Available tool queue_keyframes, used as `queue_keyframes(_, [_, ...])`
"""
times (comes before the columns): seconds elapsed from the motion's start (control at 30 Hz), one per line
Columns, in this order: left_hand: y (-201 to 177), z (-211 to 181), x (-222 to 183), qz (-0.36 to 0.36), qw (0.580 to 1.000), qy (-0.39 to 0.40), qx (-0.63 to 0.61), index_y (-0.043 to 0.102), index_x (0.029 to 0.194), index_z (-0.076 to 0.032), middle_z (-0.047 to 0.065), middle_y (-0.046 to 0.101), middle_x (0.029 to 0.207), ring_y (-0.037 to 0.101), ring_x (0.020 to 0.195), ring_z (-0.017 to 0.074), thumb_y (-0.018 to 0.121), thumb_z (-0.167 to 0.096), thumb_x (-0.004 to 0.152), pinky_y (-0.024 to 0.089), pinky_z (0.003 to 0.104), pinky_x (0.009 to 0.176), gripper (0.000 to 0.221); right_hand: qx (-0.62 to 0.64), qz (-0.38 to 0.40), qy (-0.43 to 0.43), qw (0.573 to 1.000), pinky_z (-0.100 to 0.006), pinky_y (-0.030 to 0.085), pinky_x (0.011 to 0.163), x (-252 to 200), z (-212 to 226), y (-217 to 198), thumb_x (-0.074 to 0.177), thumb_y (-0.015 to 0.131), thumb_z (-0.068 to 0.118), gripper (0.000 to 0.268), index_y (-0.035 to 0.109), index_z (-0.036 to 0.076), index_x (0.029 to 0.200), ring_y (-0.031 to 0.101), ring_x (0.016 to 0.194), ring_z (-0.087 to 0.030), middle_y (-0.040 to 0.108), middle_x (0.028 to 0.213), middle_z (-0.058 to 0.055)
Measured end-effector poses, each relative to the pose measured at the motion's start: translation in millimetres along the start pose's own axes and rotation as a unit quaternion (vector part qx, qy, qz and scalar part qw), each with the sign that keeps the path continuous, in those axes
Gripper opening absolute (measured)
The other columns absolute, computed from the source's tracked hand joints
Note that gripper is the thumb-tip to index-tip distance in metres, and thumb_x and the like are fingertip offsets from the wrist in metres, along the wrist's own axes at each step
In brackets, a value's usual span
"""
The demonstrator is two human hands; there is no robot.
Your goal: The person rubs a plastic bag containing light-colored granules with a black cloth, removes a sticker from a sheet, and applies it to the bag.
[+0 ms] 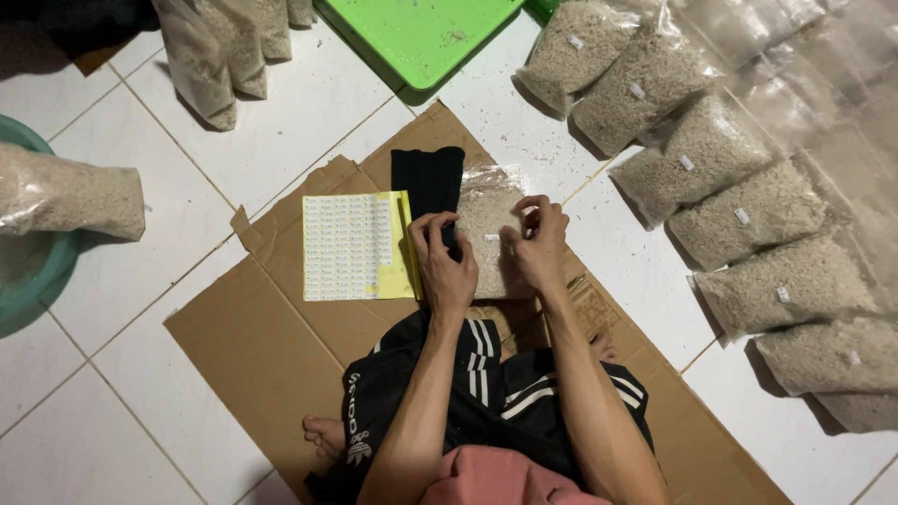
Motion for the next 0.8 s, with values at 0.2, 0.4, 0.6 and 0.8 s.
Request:
queue_keyframes(0.2, [2,-2,-1,0.006,0.999,0.026,-0.019,0.054,0.108,-0.012,0.006,0.041,0.113,0.055,0.106,0.03,0.073,-0.021,0.087,0.046,0.048,0.095,0.03,-0.01,0.012,0.061,0.998,-0.058,0.039,0.095,-9,27,-5,0.074,0.083,0.022,0.071,0.039,0.009,0.128,0.051,0.105,-0.045,0.048,0.1,-0.022])
queue_keyframes(0.4, [3,9,-1,-0.025,0.999,-0.018,-0.012,0.056,0.104,-0.012,0.005,0.042,0.111,0.055,0.108,0.0305,0.059,-0.002,0.088,0.05,0.042,0.086,0.019,0.032,0.019,0.053,0.998,-0.058,0.043,0.087,-9,20,-3,0.074,0.08,0.016,0.076,0.033,0.013,0.134,0.058,0.096,-0.048,0.053,0.094,-0.024])
queue_keyframes(0.6, [0,22,-3,-0.052,0.998,-0.043,0.019,0.06,0.1,-0.015,0.002,0.046,0.111,0.053,0.108,0.0286,0.056,-0.002,0.09,0.051,0.034,0.078,0.016,0.076,0.045,-0.03,0.996,-0.071,0.036,0.094,-22,75,-18,0.071,0.076,0.014,0.084,0.029,0.017,0.141,0.05,0.109,-0.066,0.048,0.115,-0.038])
queue_keyframes(0.8, [14,63,-5,-0.099,0.993,-0.002,0.057,0.064,0.091,-0.021,0.0,0.046,0.111,0.052,0.107,0.0254,0.041,-0.038,0.104,0.039,0.04,0.101,0.031,0.204,-0.063,0.067,0.975,-0.043,0.055,0.074,-30,53,-29,0.062,0.076,-0.012,0.089,0.045,0.025,0.137,0.06,0.085,-0.036,0.046,0.097,-0.016])
Point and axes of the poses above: each hand's wrist, its own x-axis towards the middle knuckle, its own y-axis out of the palm, z = x × y, the point moved 2 cm from there along x, towards the middle knuckle
